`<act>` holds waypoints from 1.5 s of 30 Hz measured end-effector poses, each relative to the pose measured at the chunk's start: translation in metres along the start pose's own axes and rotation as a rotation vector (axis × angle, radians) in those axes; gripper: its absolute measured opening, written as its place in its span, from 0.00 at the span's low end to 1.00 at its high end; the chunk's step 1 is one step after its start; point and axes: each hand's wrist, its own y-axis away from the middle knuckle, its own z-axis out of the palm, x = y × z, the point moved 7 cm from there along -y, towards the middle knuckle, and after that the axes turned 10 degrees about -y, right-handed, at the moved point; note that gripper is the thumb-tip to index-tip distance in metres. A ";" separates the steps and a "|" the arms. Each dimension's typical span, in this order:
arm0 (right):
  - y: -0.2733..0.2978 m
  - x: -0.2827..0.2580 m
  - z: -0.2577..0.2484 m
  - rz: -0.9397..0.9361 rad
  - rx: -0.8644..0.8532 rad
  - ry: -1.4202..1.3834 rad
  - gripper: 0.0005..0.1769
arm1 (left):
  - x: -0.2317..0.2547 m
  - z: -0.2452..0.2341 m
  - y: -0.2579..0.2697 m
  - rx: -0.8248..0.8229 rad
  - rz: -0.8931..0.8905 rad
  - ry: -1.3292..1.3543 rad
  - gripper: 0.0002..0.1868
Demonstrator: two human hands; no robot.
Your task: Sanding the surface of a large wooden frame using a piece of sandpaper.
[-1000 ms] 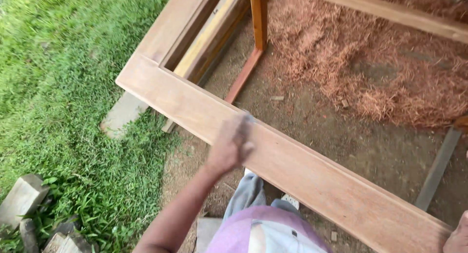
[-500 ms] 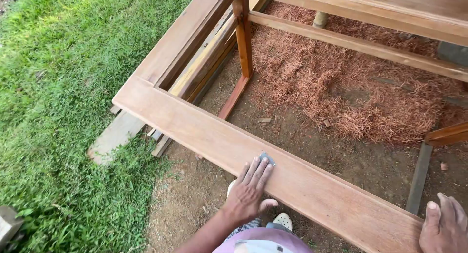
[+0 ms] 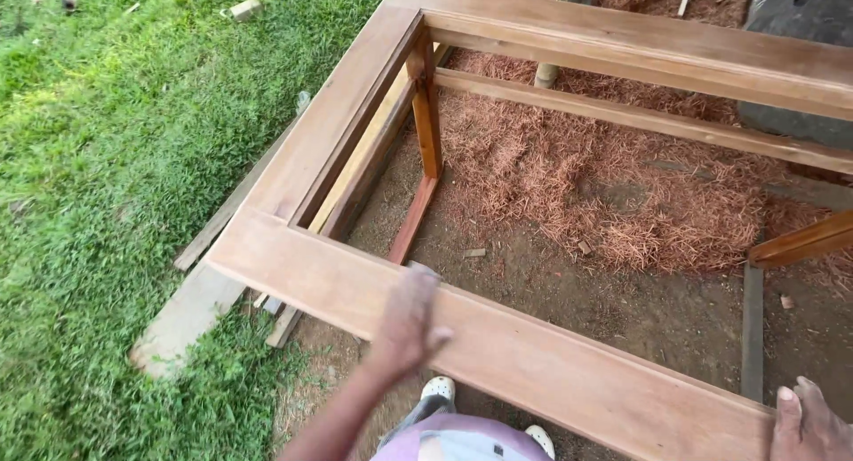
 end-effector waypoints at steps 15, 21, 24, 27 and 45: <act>0.009 0.036 0.026 0.144 0.051 -0.015 0.27 | -0.278 -0.011 0.001 0.184 -0.317 -0.333 0.37; 0.003 0.043 0.031 0.086 0.050 0.088 0.27 | -0.208 -0.005 0.047 0.207 -0.046 -0.288 0.35; 0.008 0.002 0.007 0.115 0.011 0.152 0.26 | -0.225 -0.003 0.043 0.112 0.011 -0.335 0.34; 0.006 -0.010 0.000 0.060 -0.001 0.149 0.28 | -0.343 -0.006 0.026 0.167 -0.287 -0.354 0.29; 0.020 0.133 0.090 0.035 0.234 -0.766 0.29 | -0.401 -0.047 -0.014 0.199 -0.429 -0.375 0.43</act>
